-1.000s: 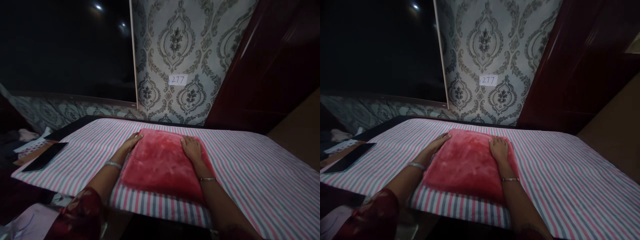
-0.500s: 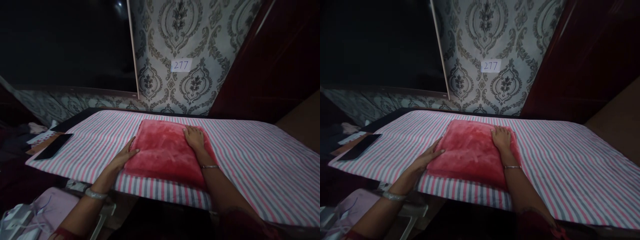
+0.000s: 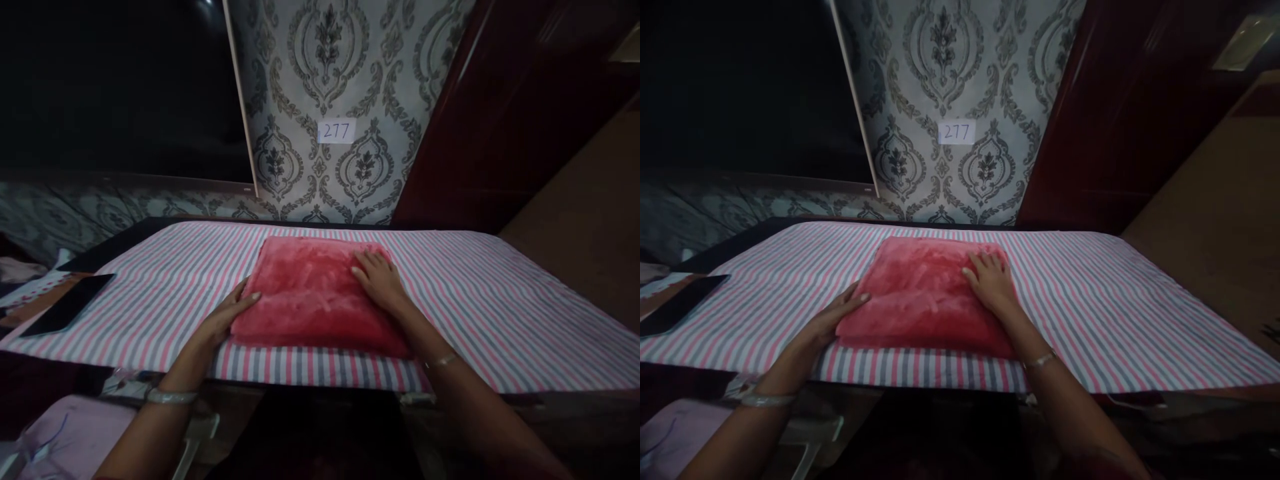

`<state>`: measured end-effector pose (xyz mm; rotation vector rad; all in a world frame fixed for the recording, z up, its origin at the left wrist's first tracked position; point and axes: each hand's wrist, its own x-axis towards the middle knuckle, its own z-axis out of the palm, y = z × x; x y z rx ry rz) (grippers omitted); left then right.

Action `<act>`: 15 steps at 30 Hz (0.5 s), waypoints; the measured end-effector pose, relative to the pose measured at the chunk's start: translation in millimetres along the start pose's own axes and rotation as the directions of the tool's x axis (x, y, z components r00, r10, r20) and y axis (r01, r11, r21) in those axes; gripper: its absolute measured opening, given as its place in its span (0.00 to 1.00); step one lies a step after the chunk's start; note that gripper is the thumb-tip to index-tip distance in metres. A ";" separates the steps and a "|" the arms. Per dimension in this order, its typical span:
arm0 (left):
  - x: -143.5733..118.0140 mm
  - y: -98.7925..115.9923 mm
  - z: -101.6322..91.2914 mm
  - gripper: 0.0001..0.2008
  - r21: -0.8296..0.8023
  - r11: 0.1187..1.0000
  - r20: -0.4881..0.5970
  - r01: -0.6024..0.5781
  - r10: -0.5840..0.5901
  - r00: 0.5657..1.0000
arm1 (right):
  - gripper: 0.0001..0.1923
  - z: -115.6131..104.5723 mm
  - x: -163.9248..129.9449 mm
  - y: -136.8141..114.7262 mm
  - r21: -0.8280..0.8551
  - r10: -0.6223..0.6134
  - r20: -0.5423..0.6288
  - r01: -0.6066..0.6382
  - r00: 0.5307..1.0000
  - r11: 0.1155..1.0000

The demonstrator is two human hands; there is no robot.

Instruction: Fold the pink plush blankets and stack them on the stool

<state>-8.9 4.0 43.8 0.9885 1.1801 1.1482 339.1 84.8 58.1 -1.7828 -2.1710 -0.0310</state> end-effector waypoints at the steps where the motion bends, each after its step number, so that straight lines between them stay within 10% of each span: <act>1: -1.1 -0.6 -1.3 0.47 -0.008 1.000 0.021 0.000 0.000 1.000 | 0.28 0.0 -17.7 4.0 -0.009 -0.027 -0.011 0.027 1.000 1.000; 6: -7.7 -2.6 -5.5 0.52 0.087 0.995 0.015 -0.041 0.039 0.999 | 0.28 20.9 -81.2 30.0 0.026 -0.076 -0.046 0.078 0.996 0.997; 15: -11.5 -0.2 -5.5 0.54 0.214 0.977 -0.012 -0.016 0.019 1.000 | 0.27 38.8 -83.4 42.7 0.080 -0.109 -0.124 0.120 0.986 0.990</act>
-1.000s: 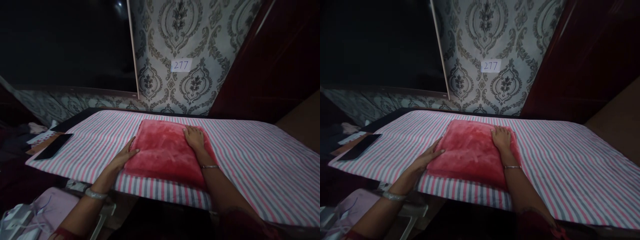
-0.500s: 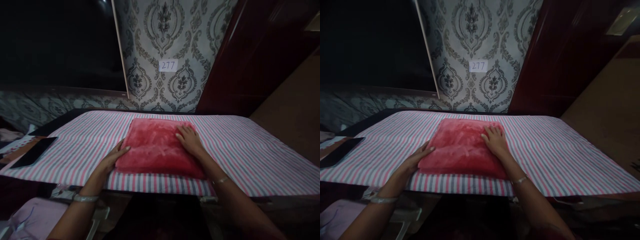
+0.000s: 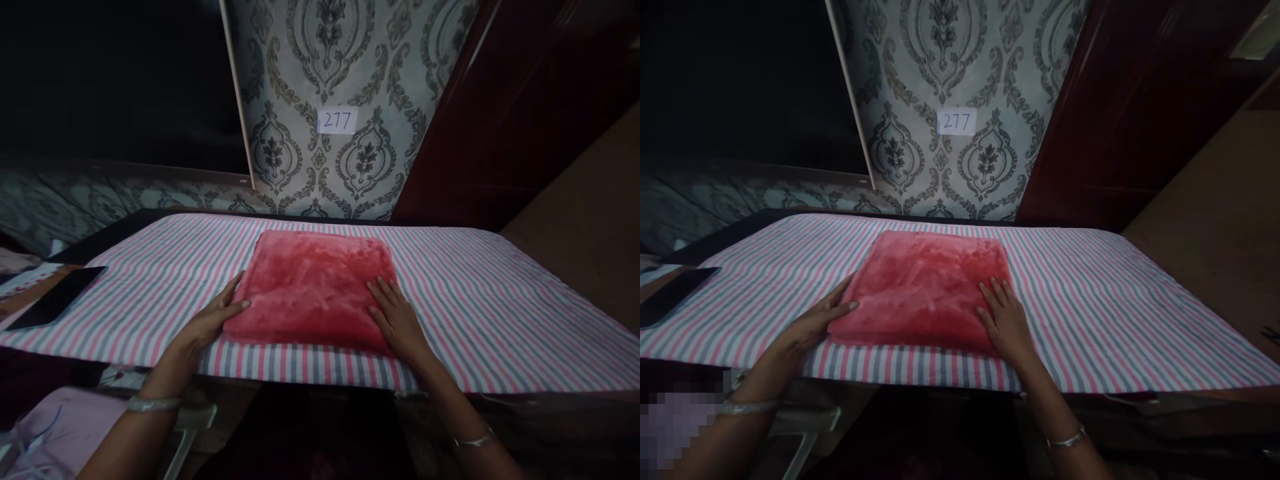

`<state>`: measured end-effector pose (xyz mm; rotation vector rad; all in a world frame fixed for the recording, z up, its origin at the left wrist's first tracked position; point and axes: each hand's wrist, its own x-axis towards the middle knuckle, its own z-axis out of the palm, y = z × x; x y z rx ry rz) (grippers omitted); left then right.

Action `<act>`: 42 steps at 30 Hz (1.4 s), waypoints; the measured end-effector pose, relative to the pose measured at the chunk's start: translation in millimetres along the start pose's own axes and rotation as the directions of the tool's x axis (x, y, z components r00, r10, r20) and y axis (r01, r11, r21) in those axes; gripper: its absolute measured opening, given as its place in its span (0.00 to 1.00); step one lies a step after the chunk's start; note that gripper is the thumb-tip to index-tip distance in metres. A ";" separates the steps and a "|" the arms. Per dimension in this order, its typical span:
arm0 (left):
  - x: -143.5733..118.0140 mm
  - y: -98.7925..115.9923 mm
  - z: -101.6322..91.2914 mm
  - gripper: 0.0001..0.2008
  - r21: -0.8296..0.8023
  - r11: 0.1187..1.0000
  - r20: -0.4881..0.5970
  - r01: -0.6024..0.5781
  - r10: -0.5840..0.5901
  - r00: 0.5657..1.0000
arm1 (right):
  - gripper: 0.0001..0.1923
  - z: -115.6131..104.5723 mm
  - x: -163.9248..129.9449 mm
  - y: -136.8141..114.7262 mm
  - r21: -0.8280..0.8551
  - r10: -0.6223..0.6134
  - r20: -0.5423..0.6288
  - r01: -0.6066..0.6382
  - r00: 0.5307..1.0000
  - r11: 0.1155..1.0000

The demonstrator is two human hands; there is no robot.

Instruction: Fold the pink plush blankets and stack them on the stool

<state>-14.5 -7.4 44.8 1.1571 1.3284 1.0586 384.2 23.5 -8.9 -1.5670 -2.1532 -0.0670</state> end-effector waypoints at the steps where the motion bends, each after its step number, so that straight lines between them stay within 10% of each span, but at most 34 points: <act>1: -0.3 0.8 -1.3 0.52 0.009 1.000 -0.002 0.017 -0.017 1.000 | 0.27 -2.8 -0.3 -1.0 -0.012 0.012 0.012 -0.012 1.000 1.000; 4: -3.0 8.6 -1.8 0.48 0.148 0.988 -0.093 0.033 -0.019 0.995 | 0.26 -15.4 -1.1 -10.0 -0.051 0.047 0.025 -0.046 0.999 0.998; 7: -9.1 24.9 11.6 0.47 0.527 0.840 -0.266 -0.129 0.308 0.914 | 0.26 -28.8 0.8 -32.0 -0.014 0.005 -0.058 -0.006 0.998 1.000; 10: -14.0 38.0 40.4 0.44 0.790 0.503 -0.032 -0.352 0.607 0.794 | 0.26 -33.6 4.7 -60.6 0.064 -0.124 -0.098 0.131 0.987 0.989; 14: -7.5 26.0 73.2 0.44 0.840 0.310 0.230 -0.444 0.538 0.811 | 0.28 -22.6 4.4 -79.3 0.037 -0.176 0.002 0.176 0.984 0.984; 20: 6.6 -10.8 73.0 0.45 0.897 0.241 0.229 -0.370 0.462 0.857 | 0.30 -7.6 -8.7 -70.4 -0.049 -0.124 0.024 0.125 0.992 0.991; 31: 7.0 -10.7 71.1 0.43 0.882 0.261 0.229 -0.393 0.492 0.840 | 0.29 -5.6 -10.4 -70.6 -0.074 -0.135 -0.013 0.134 0.991 0.988; 42: -27.1 -33.4 14.3 0.36 0.878 -0.099 0.424 -0.468 0.612 0.667 | 0.38 -15.4 -69.5 -24.3 -0.081 -0.122 -0.085 0.115 0.989 0.990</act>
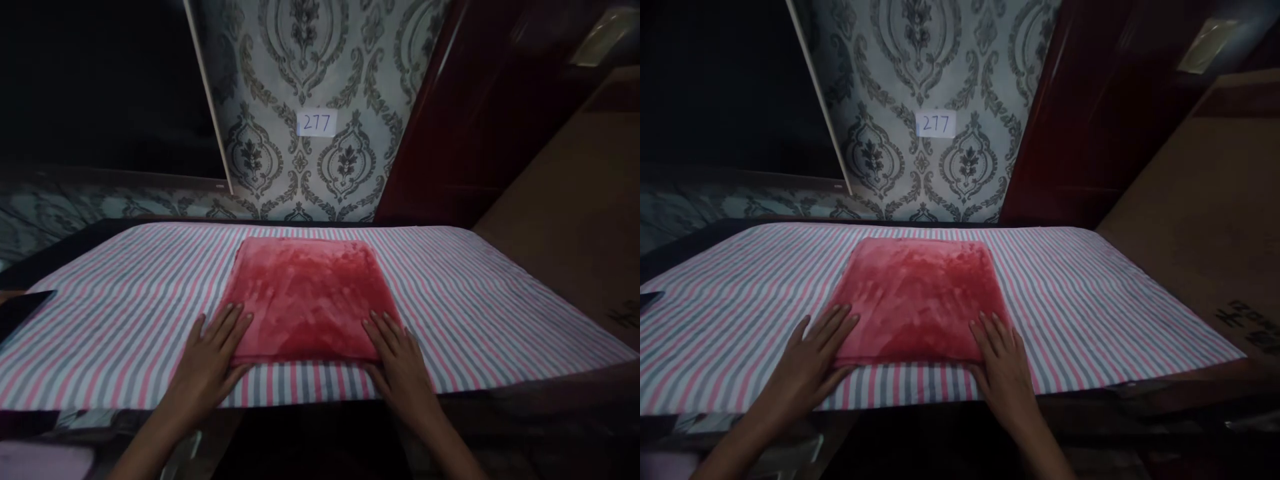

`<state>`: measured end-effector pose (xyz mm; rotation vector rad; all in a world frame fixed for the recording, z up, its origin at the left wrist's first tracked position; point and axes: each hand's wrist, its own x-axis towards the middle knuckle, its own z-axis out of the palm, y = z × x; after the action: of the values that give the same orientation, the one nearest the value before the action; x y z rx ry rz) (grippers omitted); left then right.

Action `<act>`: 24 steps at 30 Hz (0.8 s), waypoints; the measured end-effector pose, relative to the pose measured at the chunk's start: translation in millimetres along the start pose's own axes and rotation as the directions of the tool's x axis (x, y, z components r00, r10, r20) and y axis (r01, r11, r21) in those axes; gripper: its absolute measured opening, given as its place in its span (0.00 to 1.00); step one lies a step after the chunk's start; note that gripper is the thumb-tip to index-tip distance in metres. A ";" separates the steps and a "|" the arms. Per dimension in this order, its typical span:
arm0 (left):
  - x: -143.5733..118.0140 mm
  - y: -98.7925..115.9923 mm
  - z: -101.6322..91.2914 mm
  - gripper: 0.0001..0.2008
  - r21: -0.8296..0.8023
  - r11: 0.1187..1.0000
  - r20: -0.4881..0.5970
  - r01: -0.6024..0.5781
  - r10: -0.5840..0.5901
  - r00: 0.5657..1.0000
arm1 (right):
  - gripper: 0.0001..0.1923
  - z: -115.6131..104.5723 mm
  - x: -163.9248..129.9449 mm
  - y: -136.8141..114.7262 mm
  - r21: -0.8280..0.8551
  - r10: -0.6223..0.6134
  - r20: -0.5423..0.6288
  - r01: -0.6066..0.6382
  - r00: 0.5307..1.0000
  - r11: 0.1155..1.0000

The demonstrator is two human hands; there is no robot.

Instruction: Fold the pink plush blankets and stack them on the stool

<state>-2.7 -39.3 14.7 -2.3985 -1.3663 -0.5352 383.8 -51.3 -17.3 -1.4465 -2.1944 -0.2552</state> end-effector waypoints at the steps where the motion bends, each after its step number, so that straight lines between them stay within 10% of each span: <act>1: -5.2 -6.6 0.8 0.35 0.015 1.000 -0.007 -0.010 0.010 1.000 | 0.39 0.4 -4.8 5.1 0.017 0.013 -0.017 -0.013 1.000 1.000; 15: -8.5 -19.5 5.3 0.35 0.137 0.990 -0.211 -0.040 0.068 0.975 | 0.48 17.0 0.3 23.1 0.126 0.021 -0.208 0.006 0.978 0.992; 24: 14.9 -29.4 -26.4 0.20 0.052 0.998 -0.339 -0.022 0.038 0.940 | 0.22 -17.7 33.5 49.2 0.097 -0.091 -0.412 0.143 0.907 0.985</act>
<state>-25.5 -25.9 47.6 -2.1578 -1.1748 -0.8536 422.9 -10.9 9.1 -1.0798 -1.9178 -0.4126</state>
